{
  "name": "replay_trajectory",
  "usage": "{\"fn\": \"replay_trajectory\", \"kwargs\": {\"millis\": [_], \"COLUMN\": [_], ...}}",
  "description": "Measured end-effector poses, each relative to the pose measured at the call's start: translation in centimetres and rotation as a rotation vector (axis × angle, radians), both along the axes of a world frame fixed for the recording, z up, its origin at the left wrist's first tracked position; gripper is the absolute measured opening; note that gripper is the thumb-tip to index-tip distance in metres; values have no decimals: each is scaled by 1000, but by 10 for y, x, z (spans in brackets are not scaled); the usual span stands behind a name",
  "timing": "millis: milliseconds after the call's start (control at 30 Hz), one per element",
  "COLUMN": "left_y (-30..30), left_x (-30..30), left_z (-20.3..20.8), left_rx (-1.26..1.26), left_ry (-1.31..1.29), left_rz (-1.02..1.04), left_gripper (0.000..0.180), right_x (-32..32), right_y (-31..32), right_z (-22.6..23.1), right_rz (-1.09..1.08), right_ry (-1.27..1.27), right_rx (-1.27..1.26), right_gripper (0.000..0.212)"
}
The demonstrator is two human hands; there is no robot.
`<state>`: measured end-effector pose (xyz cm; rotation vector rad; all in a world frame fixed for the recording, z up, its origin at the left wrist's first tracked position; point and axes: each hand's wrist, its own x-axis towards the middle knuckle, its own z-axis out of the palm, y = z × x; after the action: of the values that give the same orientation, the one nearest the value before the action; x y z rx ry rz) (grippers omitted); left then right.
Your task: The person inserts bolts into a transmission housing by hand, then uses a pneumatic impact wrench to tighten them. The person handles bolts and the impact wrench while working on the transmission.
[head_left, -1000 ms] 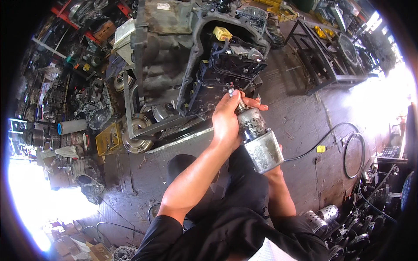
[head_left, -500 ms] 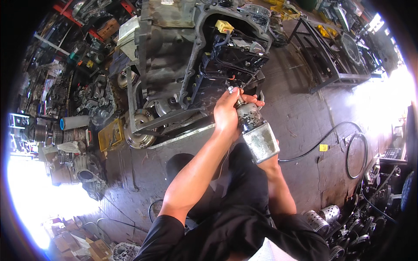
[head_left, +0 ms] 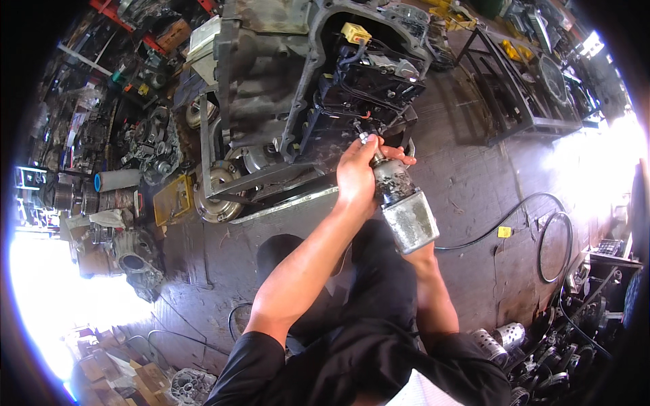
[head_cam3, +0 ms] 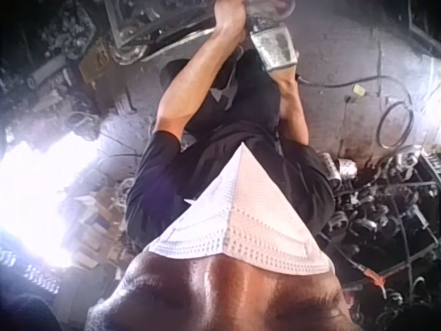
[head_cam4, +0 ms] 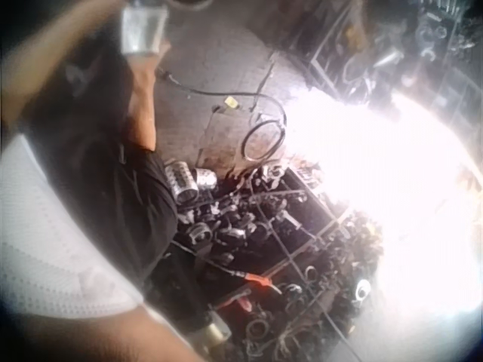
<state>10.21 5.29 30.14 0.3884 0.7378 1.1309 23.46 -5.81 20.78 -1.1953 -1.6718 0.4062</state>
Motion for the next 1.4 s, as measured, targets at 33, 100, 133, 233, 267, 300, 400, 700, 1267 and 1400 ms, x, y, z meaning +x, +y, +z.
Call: {"fn": "replay_trajectory", "kwargs": {"millis": [33, 100, 133, 233, 267, 300, 400, 700, 1267, 1400], "left_y": [0, 1, 1, 2, 1, 1, 1, 8, -19, -15], "left_x": [-1, -1, -1, -3, -4, -4, -7, -7, -17, -25], "left_z": [0, 1, 1, 2, 2, 2, 2, 2, -9, -15], "left_rx": [30, 4, -12, 28, 10, 23, 5, -7, -4, -31], "left_ry": [16, 41, 38, 52, 45, 44, 46, 58, 108, 104], "left_rz": [-13, -14, -9, -36, -44, -35, -17, 2, 27, 43], "left_gripper": [20, 20, 20, 21, 22, 22, 24, 25, 27, 27], "right_x": [0, -1, -2, -6, -7, -9, -12, -17, -20, -25], "right_y": [0, -1, 0, 2, 2, 3, 3, 6, -12, -9], "right_z": [1, 3, 4, 8, 10, 11, 15, 15, 1, -6], "right_rz": [-8, -23, -20, -14, -13, -13, -13, -22, 55, 47], "right_ry": [-7, -37, -33, 30, 70, 111, 178, 200, 225, 235], "right_rx": [2, -7, -5, -13, -35, -57, -117, -126, -116, -154], "right_gripper": [20, 19, 21, 25, 27, 29, 34, 31, 29, 28]}}
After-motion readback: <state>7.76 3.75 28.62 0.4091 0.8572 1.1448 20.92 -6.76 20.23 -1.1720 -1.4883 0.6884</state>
